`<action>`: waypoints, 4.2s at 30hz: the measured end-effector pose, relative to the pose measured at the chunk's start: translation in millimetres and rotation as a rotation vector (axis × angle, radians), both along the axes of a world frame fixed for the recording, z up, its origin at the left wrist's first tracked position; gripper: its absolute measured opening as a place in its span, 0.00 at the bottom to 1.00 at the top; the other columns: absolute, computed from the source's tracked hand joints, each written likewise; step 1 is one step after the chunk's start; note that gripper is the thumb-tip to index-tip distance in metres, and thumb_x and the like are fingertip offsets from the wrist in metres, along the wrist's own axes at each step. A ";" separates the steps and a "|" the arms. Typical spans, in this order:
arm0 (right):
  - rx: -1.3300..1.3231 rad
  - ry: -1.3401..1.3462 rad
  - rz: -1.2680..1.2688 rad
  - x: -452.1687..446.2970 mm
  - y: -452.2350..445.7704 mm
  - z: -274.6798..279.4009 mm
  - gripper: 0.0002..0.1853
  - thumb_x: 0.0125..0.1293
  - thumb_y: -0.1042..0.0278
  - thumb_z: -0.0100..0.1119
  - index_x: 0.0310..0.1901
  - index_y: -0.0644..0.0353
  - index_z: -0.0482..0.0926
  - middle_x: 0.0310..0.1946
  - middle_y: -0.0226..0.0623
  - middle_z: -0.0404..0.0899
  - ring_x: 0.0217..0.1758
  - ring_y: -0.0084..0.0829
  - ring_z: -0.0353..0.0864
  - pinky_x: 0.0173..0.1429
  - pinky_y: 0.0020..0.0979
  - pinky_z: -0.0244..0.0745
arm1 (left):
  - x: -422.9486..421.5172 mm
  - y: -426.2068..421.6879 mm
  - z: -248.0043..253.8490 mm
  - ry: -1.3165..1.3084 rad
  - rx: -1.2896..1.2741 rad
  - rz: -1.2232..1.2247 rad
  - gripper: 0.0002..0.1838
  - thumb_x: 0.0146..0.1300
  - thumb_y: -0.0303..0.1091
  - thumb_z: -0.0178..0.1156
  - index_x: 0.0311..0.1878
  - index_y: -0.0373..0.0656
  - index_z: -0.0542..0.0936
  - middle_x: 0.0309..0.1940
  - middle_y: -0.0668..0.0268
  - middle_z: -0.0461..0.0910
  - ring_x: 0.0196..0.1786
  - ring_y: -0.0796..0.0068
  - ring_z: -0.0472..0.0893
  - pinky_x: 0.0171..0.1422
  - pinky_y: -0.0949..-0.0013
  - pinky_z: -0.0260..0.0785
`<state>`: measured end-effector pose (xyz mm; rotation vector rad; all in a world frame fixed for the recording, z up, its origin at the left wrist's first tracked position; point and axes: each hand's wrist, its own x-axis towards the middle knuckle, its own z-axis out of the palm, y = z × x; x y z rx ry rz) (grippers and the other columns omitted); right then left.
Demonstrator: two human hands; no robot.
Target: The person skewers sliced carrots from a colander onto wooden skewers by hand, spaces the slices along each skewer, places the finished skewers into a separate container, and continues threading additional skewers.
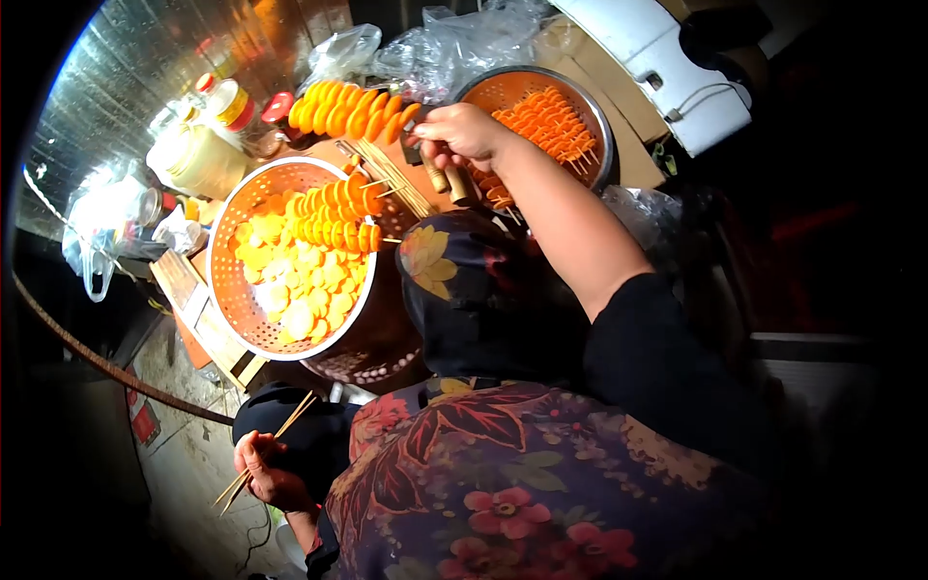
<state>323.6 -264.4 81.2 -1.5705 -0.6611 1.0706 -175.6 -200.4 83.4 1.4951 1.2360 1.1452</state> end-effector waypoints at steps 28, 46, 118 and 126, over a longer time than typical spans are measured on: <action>-0.428 0.045 -0.499 51.1 -165.9 -132.9 0.12 0.71 0.61 0.46 0.43 0.58 0.78 0.24 0.28 0.75 0.20 0.19 0.71 0.20 0.22 0.60 | -5.9 2.1 -2.2 0.079 -0.037 0.012 0.17 0.72 0.42 0.44 0.44 0.39 0.76 0.31 0.65 0.77 0.32 0.77 0.74 0.36 0.75 0.67; -0.717 -0.155 -0.393 59.8 -154.5 -124.3 0.17 0.72 0.58 0.41 0.51 0.60 0.73 0.32 0.39 0.81 0.25 0.28 0.80 0.26 0.29 0.73 | -8.2 2.4 -2.8 0.101 -0.009 -0.012 0.17 0.72 0.42 0.44 0.44 0.38 0.77 0.32 0.63 0.77 0.31 0.75 0.74 0.36 0.74 0.67; -0.211 -0.008 -0.707 96.9 -199.0 -121.8 0.13 0.71 0.62 0.48 0.39 0.62 0.77 0.17 0.23 0.65 0.16 0.16 0.62 0.18 0.21 0.57 | 11.3 10.6 -6.2 0.155 -0.040 -0.040 0.17 0.71 0.42 0.45 0.44 0.38 0.76 0.29 0.64 0.75 0.29 0.76 0.71 0.36 0.74 0.65; -0.509 -0.083 -0.595 97.2 -204.0 -126.8 0.13 0.72 0.61 0.45 0.41 0.58 0.79 0.19 0.23 0.67 0.17 0.17 0.64 0.20 0.22 0.60 | 10.1 10.3 -6.3 0.204 -0.025 -0.047 0.17 0.71 0.43 0.45 0.44 0.38 0.76 0.30 0.64 0.75 0.29 0.76 0.71 0.36 0.74 0.65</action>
